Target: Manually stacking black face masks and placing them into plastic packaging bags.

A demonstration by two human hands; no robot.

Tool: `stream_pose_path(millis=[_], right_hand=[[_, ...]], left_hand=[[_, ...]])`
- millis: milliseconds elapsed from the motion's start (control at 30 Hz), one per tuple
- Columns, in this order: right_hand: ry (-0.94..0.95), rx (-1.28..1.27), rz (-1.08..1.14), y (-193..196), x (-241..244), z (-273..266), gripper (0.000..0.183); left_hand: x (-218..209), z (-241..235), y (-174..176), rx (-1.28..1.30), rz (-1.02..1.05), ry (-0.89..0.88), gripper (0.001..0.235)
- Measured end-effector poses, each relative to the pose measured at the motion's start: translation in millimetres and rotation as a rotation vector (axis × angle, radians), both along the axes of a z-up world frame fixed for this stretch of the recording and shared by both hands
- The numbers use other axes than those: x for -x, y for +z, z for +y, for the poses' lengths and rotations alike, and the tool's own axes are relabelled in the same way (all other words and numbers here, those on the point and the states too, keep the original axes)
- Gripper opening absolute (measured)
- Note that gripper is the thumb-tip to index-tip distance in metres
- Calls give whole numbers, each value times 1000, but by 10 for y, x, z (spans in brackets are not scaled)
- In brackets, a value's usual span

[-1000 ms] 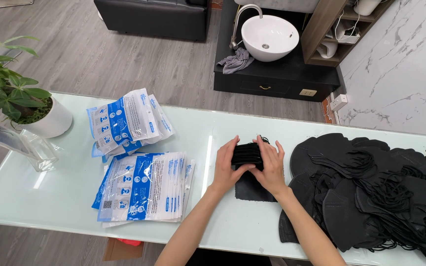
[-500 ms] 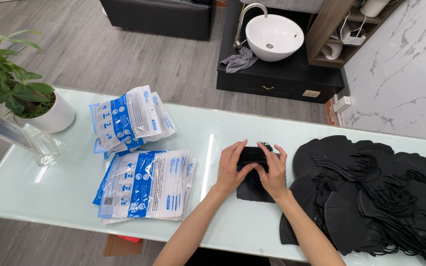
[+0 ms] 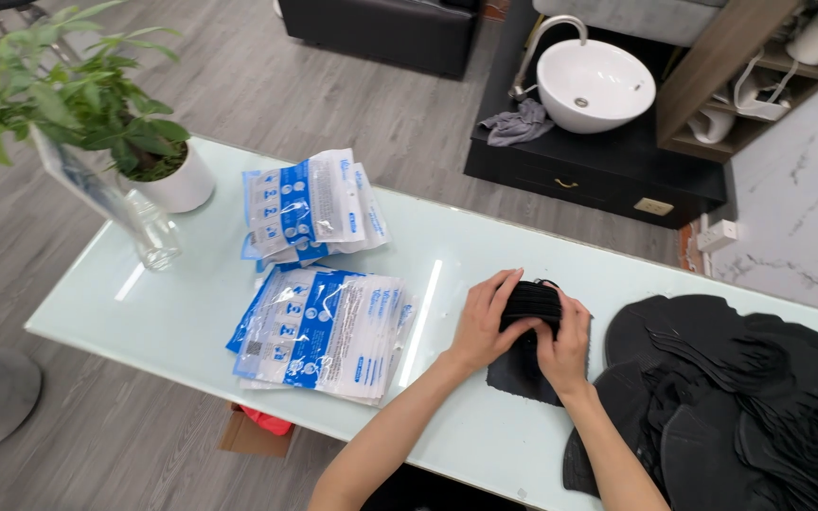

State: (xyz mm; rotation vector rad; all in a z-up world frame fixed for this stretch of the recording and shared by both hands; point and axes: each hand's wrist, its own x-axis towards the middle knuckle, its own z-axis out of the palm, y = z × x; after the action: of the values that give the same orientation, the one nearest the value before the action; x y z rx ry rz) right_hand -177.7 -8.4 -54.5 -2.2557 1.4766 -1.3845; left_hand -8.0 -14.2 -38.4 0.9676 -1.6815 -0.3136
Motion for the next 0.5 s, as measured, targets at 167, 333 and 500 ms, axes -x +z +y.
stream_pose_path(millis=[167,333,500], right_hand=[[4,-78,75,-156,109,-63,57],[-34,-142,19,-199,145,-60,53],[-30,-200,35,-234,162,-90,50]], left_hand=[[-32,-19,-37,-92,-22,-17,78],[-54,-26,-59,-176,-22,-53,78],[-26,-43,-116,-131,-84,-14,65]])
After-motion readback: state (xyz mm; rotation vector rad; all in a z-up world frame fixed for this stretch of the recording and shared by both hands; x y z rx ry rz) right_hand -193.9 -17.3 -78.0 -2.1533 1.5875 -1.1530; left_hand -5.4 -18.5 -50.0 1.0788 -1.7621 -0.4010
